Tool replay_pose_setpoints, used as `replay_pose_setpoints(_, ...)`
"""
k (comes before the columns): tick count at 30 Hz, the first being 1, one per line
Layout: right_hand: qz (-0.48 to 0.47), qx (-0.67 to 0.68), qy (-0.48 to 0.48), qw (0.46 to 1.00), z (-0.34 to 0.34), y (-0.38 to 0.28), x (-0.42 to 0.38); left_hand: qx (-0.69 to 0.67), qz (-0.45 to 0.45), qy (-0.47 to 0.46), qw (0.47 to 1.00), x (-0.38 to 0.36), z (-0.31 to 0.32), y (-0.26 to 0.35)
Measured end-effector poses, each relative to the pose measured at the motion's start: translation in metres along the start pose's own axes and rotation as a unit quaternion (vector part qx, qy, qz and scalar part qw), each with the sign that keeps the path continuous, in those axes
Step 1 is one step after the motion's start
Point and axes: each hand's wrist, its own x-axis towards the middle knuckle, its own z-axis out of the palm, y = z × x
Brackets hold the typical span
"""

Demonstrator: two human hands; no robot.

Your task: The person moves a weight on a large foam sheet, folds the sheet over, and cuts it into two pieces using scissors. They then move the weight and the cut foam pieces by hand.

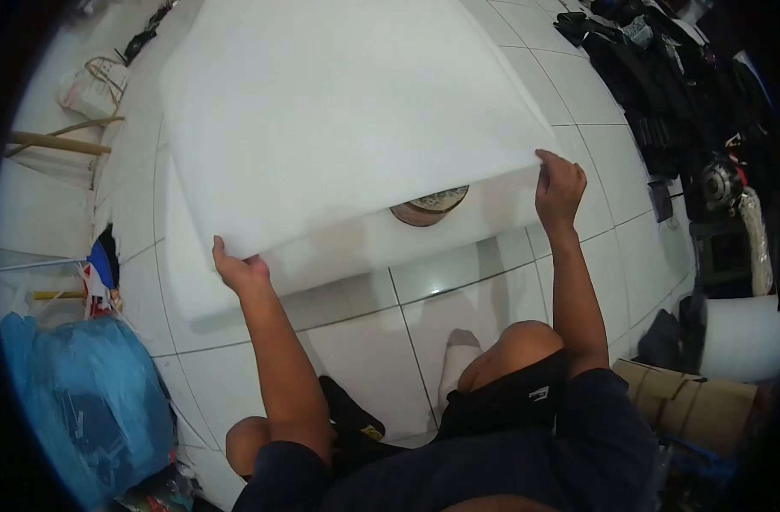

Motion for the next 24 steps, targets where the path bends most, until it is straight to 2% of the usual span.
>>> replay_pose_setpoints(1,0.028,-0.004,0.034,0.999,0.008,0.002,0.000,0.149,0.136,0.020,0.979,-0.008,0.009,0.000)
replay_pose_setpoints(2,0.054,-0.008,0.069,0.996,0.015,0.006,0.003,0.287,0.268,0.043,0.919,-0.015,0.018,-0.001)
replay_pose_setpoints(3,0.067,-0.002,0.065,0.996,0.020,0.010,0.002,0.338,0.319,0.068,0.883,-0.024,0.023,-0.004)
replay_pose_setpoints(4,0.066,-0.001,0.071,0.995,0.025,0.008,-0.004,0.333,0.322,0.066,0.884,-0.022,0.012,-0.010)
replay_pose_setpoints(6,0.090,-0.037,0.104,0.990,0.026,0.002,-0.011,0.469,0.369,0.106,0.795,-0.008,-0.020,-0.038)
replay_pose_setpoints(7,0.116,-0.007,0.155,0.981,0.028,0.002,-0.016,0.462,0.322,0.117,0.818,-0.004,-0.039,-0.050)
replay_pose_setpoints(8,0.115,-0.003,0.157,0.981,0.032,-0.001,-0.026,0.458,0.273,0.128,0.836,0.000,-0.056,-0.059)
replay_pose_setpoints(9,0.177,0.046,0.164,0.969,0.037,-0.005,-0.043,0.461,0.276,0.128,0.834,0.007,-0.066,-0.065)
replay_pose_setpoints(10,0.237,0.094,0.164,0.953,0.040,-0.011,-0.057,0.440,0.161,0.135,0.873,0.011,-0.080,-0.068)
replay_pose_setpoints(11,0.243,0.225,0.054,0.942,0.041,-0.024,-0.064,0.410,0.043,0.145,0.899,0.004,-0.087,-0.066)
replay_pose_setpoints(12,0.245,0.350,-0.062,0.902,0.044,-0.041,-0.073,0.395,0.006,0.135,0.909,0.001,-0.091,-0.064)
replay_pose_setpoints(13,0.180,0.317,-0.070,0.928,0.038,-0.068,-0.065,0.383,-0.033,0.132,0.914,-0.005,-0.085,-0.061)
replay_pose_setpoints(14,0.116,0.286,-0.086,0.947,0.034,-0.087,-0.054,0.371,-0.039,0.125,0.919,0.012,-0.108,-0.067)
replay_pose_setpoints(15,0.071,0.241,-0.099,0.963,0.047,-0.087,-0.050,0.359,-0.058,0.083,0.928,0.010,-0.111,-0.065)
replay_pose_setpoints(16,0.018,0.201,-0.103,0.974,0.065,-0.090,-0.038,0.345,-0.053,0.083,0.933,0.010,-0.114,-0.067)
replay_pose_setpoints(18,-0.035,0.137,-0.187,0.972,0.074,-0.103,-0.011,0.329,-0.053,0.050,0.942,0.028,-0.134,-0.072)
replay_pose_setpoints(20,0.050,0.095,-0.189,0.976,0.081,-0.124,0.001,0.360,-0.038,0.092,0.928,0.021,-0.126,-0.073)
replay_pose_setpoints(24,0.040,0.077,-0.169,0.982,0.108,-0.120,0.006,0.418,-0.093,0.117,0.896,0.026,-0.133,-0.070)
